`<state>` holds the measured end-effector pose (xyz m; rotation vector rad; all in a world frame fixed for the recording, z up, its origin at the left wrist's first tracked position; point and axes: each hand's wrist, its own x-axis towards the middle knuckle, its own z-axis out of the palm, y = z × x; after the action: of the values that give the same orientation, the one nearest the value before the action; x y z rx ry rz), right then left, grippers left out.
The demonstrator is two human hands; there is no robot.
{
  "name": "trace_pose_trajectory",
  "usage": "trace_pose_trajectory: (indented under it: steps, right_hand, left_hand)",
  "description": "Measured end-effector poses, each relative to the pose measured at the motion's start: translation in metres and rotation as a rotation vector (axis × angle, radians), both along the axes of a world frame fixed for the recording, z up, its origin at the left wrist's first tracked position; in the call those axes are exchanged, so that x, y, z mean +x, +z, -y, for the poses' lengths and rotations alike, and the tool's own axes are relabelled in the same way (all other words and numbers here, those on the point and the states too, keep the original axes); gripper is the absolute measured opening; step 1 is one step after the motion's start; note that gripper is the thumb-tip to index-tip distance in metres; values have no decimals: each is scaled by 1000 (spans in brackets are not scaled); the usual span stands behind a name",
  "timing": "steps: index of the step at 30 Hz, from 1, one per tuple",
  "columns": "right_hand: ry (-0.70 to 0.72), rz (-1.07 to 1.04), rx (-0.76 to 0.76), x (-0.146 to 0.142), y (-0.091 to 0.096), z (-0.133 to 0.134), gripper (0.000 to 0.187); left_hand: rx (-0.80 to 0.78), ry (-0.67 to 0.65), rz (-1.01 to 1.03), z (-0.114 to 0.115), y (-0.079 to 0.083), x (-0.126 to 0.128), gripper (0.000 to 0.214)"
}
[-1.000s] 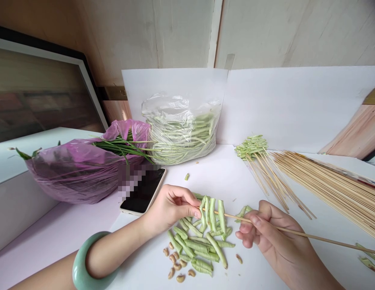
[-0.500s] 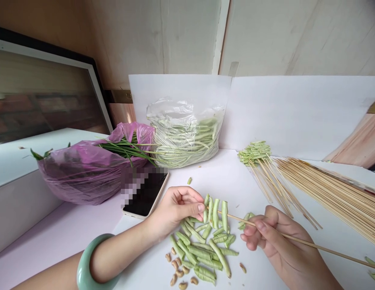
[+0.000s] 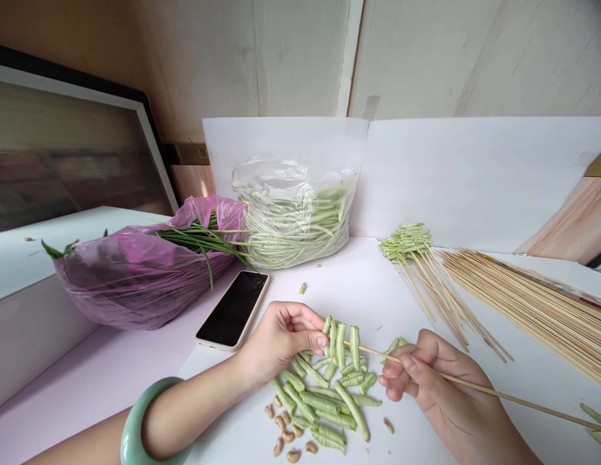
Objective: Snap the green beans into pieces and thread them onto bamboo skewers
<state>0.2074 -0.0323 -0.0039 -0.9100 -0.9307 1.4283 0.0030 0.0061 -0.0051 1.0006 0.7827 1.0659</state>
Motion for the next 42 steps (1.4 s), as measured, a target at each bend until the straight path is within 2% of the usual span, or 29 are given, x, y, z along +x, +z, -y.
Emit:
trace_pose_trajectory:
  steps: [4, 8, 12, 17, 21, 25, 27, 29, 32, 38, 42]
  right_hand:
    - [-11, -6, -11, -2, 0, 3, 36]
    - [38, 13, 19, 1, -3, 2, 35]
    - [-5, 20, 11, 2, -7, 2, 36]
    - [66, 16, 59, 5, -11, 0, 34]
    - [-3, 49, 57, 5, -9, 1, 33]
    - [3, 127, 125, 8, -7, -1, 30]
    - [10, 149, 154, 11, -8, -4, 30]
    - [7, 165, 173, 13, -7, -5, 30]
    - [-14, 181, 186, 13, -6, -5, 31]
    - [-76, 247, 207, 10, -3, -3, 33]
    - [-45, 263, 195, 13, -7, -5, 33]
  left_hand:
    - [21, 2, -1, 1, 0, 0, 27]
    - [10, 26, -10, 4, 3, 2, 31]
    - [-15, 54, -28, 6, 7, 3, 33]
    - [-9, 17, -45, 5, 5, 3, 35]
    - [66, -37, -106, 3, 1, 2, 34]
    - [274, -38, -336, -5, 9, -10, 32]
    - [395, 100, -529, -14, 18, -23, 30]
    - [508, 309, -841, -25, 27, -38, 35]
    - [597, 429, -1342, -42, 35, -60, 38]
    - [531, 439, -1424, -57, 26, -75, 41]
    - [482, 472, -1425, -59, 24, -76, 50]
